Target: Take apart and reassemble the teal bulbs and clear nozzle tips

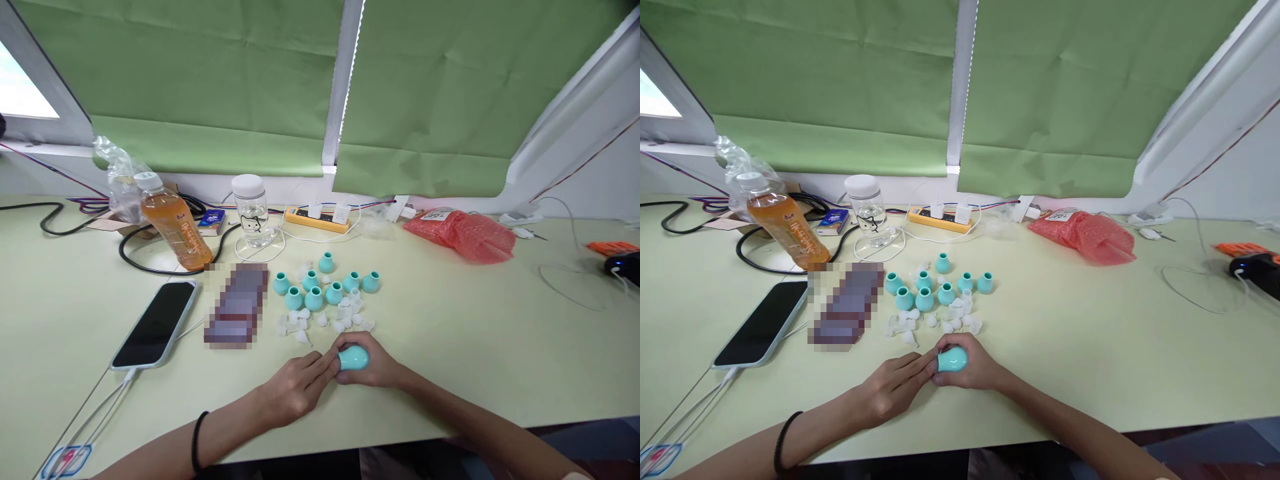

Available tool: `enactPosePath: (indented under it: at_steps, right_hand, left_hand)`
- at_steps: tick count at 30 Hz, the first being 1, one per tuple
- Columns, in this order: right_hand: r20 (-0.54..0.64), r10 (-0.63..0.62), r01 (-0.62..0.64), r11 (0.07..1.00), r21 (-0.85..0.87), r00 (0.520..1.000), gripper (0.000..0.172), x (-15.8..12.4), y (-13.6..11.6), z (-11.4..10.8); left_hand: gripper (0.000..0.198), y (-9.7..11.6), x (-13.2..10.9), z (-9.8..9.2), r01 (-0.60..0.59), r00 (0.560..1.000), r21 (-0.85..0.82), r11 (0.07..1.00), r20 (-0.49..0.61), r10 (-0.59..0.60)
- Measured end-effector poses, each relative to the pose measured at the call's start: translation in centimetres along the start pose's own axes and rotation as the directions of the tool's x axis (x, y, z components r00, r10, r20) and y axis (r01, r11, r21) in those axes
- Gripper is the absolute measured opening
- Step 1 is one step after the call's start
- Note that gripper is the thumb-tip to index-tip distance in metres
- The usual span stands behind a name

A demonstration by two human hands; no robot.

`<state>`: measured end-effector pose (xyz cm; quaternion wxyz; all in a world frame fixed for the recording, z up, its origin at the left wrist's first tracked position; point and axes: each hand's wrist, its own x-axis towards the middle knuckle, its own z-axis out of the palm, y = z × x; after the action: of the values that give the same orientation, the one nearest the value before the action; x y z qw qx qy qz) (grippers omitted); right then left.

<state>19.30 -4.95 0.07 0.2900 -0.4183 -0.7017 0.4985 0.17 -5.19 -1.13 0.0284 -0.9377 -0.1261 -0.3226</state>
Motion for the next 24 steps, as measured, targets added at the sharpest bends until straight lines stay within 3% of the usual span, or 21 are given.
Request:
enactPosePath:
  at_steps: [8,17,22,24]
  right_hand:
    - [0.027,0.011,-0.012,0.999,0.035,1.000,0.026,0.0,-0.2,-0.2]
    - [0.130,-0.020,0.006,0.995,0.104,0.991,0.023,0.0,-0.2,-0.4]
    - [0.064,-0.026,0.018,0.993,0.119,0.998,0.021,-0.1,0.1,-0.2]
    - [-0.012,-0.021,0.022,0.994,0.110,1.000,0.025,-0.2,0.5,0.1]
  left_hand:
    - [0.027,0.7,1.1,-1.9,-0.086,0.993,0.113,0.990,0.096,0.075]
    - [0.029,0.8,1.4,-1.9,-0.148,0.989,0.122,0.981,0.033,0.145]
    - [0.024,0.3,1.5,-1.8,-0.112,0.994,0.111,0.987,0.002,0.113]
    - [0.023,0.0,1.4,-1.5,-0.083,0.996,0.097,0.992,-0.035,0.086]
